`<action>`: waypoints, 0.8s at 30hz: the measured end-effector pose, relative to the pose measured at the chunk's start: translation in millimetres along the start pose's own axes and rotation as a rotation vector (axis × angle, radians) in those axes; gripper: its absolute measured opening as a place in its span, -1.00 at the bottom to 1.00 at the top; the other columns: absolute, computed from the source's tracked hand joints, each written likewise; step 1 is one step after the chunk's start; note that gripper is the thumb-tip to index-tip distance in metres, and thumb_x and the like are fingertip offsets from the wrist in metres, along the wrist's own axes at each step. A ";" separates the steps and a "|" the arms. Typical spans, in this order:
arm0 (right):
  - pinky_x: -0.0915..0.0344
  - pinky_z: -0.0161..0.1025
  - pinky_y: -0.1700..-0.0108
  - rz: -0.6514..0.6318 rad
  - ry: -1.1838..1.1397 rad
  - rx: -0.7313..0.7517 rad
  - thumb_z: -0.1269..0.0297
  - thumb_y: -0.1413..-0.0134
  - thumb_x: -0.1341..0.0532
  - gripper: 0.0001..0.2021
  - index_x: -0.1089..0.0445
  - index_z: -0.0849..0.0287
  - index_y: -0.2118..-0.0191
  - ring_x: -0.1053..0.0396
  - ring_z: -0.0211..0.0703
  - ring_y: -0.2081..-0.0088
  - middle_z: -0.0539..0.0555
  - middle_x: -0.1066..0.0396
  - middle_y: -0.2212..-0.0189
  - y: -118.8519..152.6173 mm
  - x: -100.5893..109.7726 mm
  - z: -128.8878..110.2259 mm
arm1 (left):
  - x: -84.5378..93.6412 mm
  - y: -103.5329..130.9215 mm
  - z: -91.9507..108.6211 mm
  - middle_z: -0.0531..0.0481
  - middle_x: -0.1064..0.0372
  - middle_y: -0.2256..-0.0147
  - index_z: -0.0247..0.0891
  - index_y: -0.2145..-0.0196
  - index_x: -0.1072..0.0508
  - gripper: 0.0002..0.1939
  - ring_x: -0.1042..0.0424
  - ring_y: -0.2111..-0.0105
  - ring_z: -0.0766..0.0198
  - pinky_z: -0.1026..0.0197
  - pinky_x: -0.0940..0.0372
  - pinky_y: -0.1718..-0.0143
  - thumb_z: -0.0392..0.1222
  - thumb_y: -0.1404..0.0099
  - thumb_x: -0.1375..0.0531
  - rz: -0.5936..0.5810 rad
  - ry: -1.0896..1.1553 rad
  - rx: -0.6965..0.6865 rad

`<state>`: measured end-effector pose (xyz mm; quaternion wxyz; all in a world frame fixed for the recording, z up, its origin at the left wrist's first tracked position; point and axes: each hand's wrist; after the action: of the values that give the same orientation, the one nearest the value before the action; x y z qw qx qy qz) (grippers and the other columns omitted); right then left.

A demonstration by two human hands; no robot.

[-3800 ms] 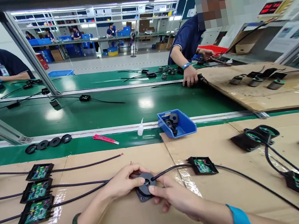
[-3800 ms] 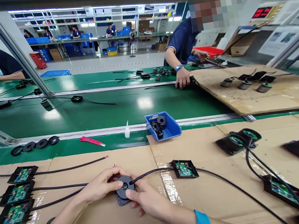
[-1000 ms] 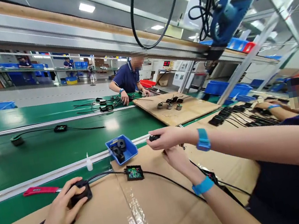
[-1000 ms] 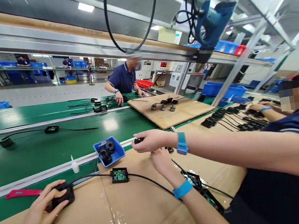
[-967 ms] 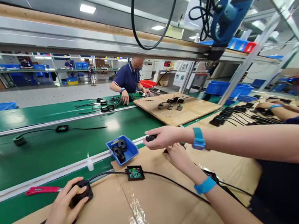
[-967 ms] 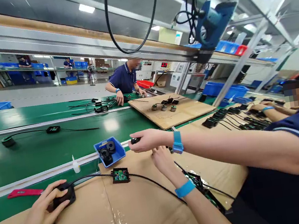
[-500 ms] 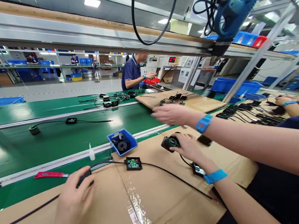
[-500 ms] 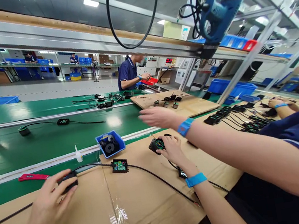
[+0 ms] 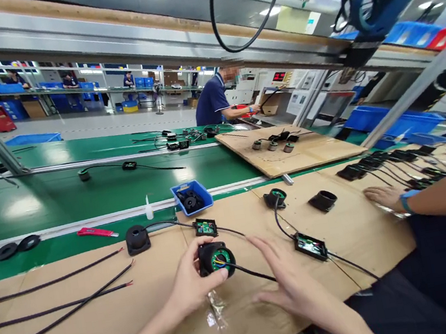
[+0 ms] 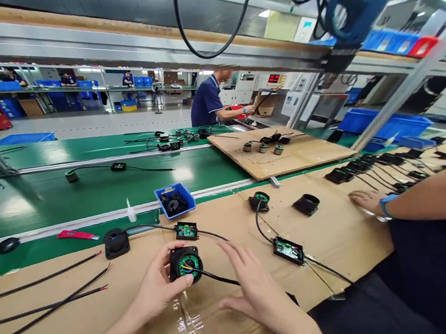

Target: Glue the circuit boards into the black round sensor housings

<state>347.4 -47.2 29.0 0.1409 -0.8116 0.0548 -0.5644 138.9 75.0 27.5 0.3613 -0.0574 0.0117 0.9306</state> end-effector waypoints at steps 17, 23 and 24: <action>-0.40 -0.17 0.28 -0.144 -0.152 -0.109 -0.05 -0.30 -0.01 -0.57 -0.53 0.05 0.32 -0.46 -0.04 0.36 0.11 -0.43 0.41 -54.0 -1.5 -40.5 | 116.7 68.5 1.6 -0.16 -0.51 0.36 -0.27 0.23 -0.30 -0.49 -0.57 0.41 -0.02 0.14 -0.41 0.50 0.16 -0.03 -0.29 -0.029 0.315 0.585; -0.39 -0.12 0.27 -0.177 -0.078 0.034 -0.03 -0.20 -0.16 -0.66 -0.55 0.10 0.26 -0.44 -0.03 0.34 0.15 -0.42 0.36 -126.7 -56.0 -45.7 | 143.7 80.4 0.7 -0.07 -0.47 0.41 -0.30 0.20 -0.39 -0.42 -0.53 0.50 0.10 0.26 -0.35 0.63 0.15 0.03 -0.43 0.142 0.318 0.555; -0.40 -0.11 0.23 -0.183 -0.108 0.069 -0.02 -0.17 -0.21 -0.68 -0.55 0.09 0.18 -0.45 -0.02 0.28 0.15 -0.44 0.30 -139.7 -60.5 -47.2 | 144.8 81.1 0.3 -0.05 -0.46 0.41 -0.29 0.18 -0.40 -0.42 -0.51 0.49 0.13 0.26 -0.36 0.63 0.12 0.04 -0.44 0.181 0.315 0.541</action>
<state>272.1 93.2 30.4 0.1191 -0.8370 -0.0468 -0.5321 -21.8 112.4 9.4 0.2729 -0.1014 0.3196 0.9017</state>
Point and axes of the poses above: each hand's wrist, its own y-axis away from the middle knuckle, its own x-axis out of the back of the hand, z = x × y
